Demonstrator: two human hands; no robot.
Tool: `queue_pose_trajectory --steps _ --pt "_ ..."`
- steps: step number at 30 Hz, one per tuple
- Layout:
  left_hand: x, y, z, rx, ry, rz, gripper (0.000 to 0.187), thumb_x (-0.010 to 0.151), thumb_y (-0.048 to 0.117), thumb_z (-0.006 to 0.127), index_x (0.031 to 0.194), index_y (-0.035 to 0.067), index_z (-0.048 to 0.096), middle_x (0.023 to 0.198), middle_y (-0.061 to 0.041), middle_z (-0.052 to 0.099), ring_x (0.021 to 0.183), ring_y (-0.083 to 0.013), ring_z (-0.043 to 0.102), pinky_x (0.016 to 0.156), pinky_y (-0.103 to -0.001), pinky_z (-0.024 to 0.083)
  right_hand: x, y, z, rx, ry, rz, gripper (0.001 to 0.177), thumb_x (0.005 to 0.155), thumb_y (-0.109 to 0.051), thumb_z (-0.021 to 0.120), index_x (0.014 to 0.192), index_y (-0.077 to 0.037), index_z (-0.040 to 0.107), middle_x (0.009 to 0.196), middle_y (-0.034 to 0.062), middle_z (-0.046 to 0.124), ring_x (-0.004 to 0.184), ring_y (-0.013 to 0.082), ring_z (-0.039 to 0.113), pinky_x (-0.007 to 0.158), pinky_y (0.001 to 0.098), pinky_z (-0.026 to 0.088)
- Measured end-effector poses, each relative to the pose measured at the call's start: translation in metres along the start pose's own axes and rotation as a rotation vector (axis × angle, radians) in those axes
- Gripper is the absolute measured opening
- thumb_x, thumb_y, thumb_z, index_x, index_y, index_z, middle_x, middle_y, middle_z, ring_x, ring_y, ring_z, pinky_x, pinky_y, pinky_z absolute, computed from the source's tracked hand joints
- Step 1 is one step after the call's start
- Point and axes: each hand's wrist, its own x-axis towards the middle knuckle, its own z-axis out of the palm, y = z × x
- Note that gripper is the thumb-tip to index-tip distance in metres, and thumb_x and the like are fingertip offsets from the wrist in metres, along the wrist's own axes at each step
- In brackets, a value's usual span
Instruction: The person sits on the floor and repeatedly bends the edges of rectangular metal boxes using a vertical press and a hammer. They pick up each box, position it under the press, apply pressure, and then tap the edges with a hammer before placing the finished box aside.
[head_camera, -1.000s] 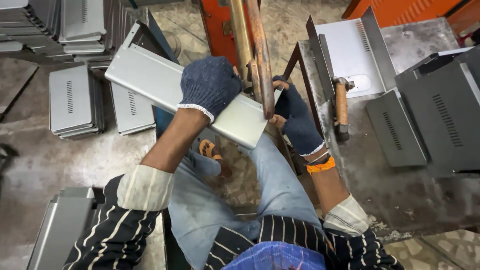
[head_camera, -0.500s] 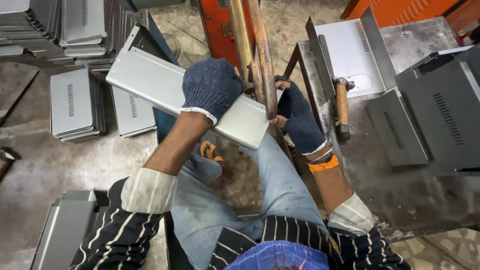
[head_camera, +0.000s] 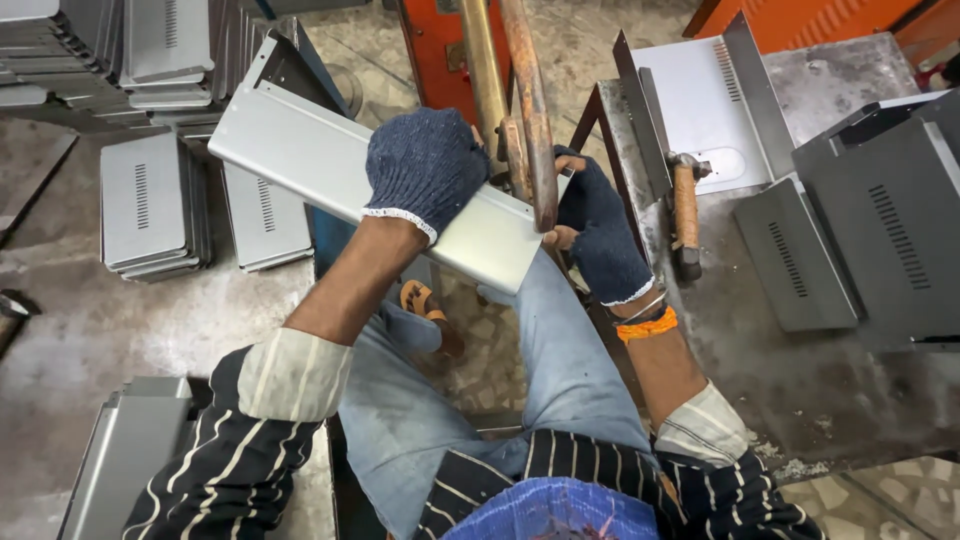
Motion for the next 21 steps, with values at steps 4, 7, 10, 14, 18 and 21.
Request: queue_pose_trajectory --steps 4,7,10,14,18,21 --pt "0.000 0.003 -0.003 -0.051 -0.031 -0.008 0.022 0.082 0.028 0.068 0.077 0.010 0.080 0.072 -0.021 0.070 0.066 -0.0376 0.069 0.065 -0.051 0.055 0.000 -0.006 0.001 -0.089 0.018 0.042 0.070 0.070 0.002 0.075 0.135 -0.005 0.051 0.144 0.0042 0.052 0.123 0.0118 0.054 0.100 0.0247 0.051" --pt "-0.002 0.001 -0.002 -0.012 0.005 0.004 0.025 0.087 0.029 0.069 0.076 0.008 0.079 0.071 -0.021 0.070 0.065 -0.0374 0.069 0.064 -0.051 0.055 -0.001 -0.009 0.004 -0.134 0.012 0.026 0.065 0.074 -0.001 0.082 0.131 -0.004 0.052 0.143 0.0032 0.051 0.120 0.0103 0.052 0.096 0.0238 0.050" --pt "-0.003 0.003 -0.006 -0.024 -0.024 -0.001 0.025 0.087 0.029 0.070 0.077 0.007 0.079 0.073 -0.021 0.070 0.067 -0.0369 0.070 0.066 -0.050 0.055 -0.002 -0.012 0.005 -0.045 0.039 0.134 0.066 0.075 -0.007 0.086 0.131 -0.004 0.052 0.134 0.0034 0.053 0.104 0.0121 0.054 0.083 0.0245 0.050" --pt "-0.003 0.000 -0.006 -0.010 -0.065 0.000 0.026 0.080 0.031 0.073 0.077 0.006 0.078 0.074 -0.022 0.070 0.068 -0.0375 0.070 0.067 -0.051 0.055 -0.006 -0.002 -0.003 -0.153 -0.008 0.026 0.067 0.083 -0.013 0.084 0.141 -0.005 0.053 0.141 0.0011 0.052 0.111 0.0088 0.050 0.093 0.0223 0.045" --pt "-0.006 -0.001 -0.001 -0.021 -0.039 -0.012 0.023 0.079 0.029 0.072 0.077 0.007 0.079 0.076 -0.022 0.071 0.070 -0.0384 0.070 0.069 -0.051 0.055 -0.003 0.003 -0.005 -0.291 -0.028 -0.080 0.068 0.080 -0.003 0.080 0.143 -0.003 0.052 0.151 0.0045 0.051 0.138 0.0117 0.048 0.116 0.0242 0.040" --pt "-0.008 -0.003 0.003 0.008 0.067 0.033 0.024 0.083 0.029 0.072 0.077 0.006 0.078 0.076 -0.022 0.071 0.071 -0.0392 0.070 0.068 -0.052 0.054 -0.003 -0.005 0.002 -0.078 -0.009 0.018 0.071 0.075 0.003 0.077 0.140 -0.005 0.051 0.149 0.0029 0.048 0.132 0.0117 0.049 0.107 0.0242 0.046"
